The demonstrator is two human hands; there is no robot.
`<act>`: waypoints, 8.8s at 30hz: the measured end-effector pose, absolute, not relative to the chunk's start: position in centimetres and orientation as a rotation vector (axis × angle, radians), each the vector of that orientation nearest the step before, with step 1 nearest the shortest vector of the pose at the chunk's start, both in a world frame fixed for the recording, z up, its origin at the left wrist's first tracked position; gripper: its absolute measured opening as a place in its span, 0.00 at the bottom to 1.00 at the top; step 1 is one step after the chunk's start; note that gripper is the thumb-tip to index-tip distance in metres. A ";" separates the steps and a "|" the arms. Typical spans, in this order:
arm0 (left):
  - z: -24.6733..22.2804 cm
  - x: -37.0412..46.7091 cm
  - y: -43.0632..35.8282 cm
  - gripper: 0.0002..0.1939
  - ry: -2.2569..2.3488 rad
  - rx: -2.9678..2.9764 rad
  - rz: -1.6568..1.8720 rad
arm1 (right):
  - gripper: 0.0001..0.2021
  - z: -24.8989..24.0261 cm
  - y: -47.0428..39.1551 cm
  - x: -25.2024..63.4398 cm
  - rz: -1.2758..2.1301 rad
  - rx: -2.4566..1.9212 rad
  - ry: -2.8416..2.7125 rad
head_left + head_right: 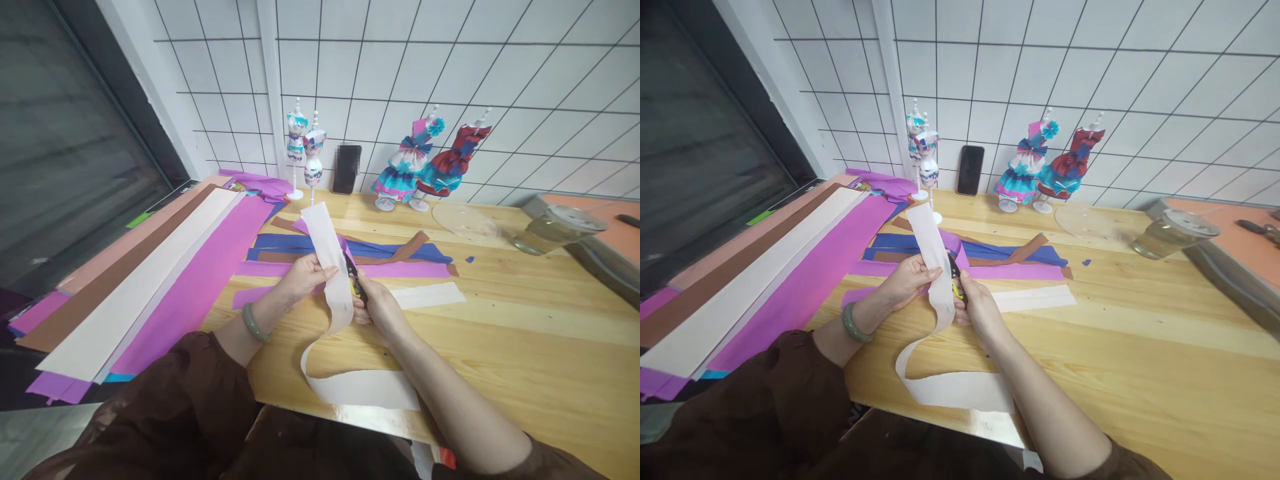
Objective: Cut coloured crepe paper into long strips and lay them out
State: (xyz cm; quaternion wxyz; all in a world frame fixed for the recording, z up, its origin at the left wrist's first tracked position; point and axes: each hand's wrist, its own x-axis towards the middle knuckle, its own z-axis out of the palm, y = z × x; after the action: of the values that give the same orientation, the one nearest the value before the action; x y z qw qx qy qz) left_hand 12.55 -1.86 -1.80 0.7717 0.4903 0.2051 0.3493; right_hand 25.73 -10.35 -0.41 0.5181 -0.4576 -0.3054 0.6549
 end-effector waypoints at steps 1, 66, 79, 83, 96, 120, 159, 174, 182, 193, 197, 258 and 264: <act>-1.8 12.5 -1.9 0.20 0.450 1.071 0.749 | 0.23 -0.4 -10.3 25.7 1.571 -1.096 -0.738; -1.1 13.0 -2.5 0.16 0.541 0.954 0.851 | 0.20 -1.0 -10.0 25.9 1.621 -1.120 -0.572; -1.2 12.9 -2.4 0.17 0.598 0.983 0.833 | 0.20 -0.9 -10.1 25.7 1.549 -1.173 -0.645; -1.1 12.9 -2.5 0.15 0.586 0.962 0.841 | 0.22 -0.7 -10.2 25.6 1.547 -1.197 -0.649; -1.4 12.9 -2.3 0.15 0.643 0.982 0.872 | 0.24 -0.8 -10.2 25.2 1.640 -1.122 -0.708; -1.6 12.9 -2.4 0.16 0.679 1.043 0.874 | 0.23 -1.0 -10.2 25.0 1.579 -1.165 -0.671; -1.3 13.1 -2.8 0.16 0.640 1.035 0.811 | 0.21 -0.7 -10.3 24.9 1.482 -1.276 -0.611; -1.3 13.2 -2.9 0.14 0.629 1.121 0.792 | 0.21 -1.7 -10.1 25.4 1.436 -1.291 -0.584; -1.4 13.2 -2.9 0.14 0.638 1.158 0.795 | 0.22 -1.5 -10.2 25.4 1.393 -1.333 -0.652; -1.4 13.2 -2.9 0.15 0.643 1.142 0.791 | 0.22 -1.5 -10.1 25.4 1.428 -1.301 -0.622; -1.3 13.2 -2.9 0.15 0.655 1.155 0.790 | 0.20 -1.4 -10.2 25.4 1.443 -1.294 -0.621; -1.3 12.8 -2.3 0.17 0.676 1.048 0.792 | 0.21 -1.4 -10.1 25.0 1.565 -1.146 -0.682; -1.9 12.8 -2.2 0.18 0.675 1.054 0.794 | 0.23 -1.2 -10.2 25.0 1.561 -1.148 -0.691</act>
State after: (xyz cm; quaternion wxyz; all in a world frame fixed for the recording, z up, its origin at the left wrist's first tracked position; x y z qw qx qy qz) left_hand 12.82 -2.17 -1.87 0.7377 0.4801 0.3074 0.3616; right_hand 25.04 -10.20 -1.24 0.5161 -0.4779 -0.2878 0.6499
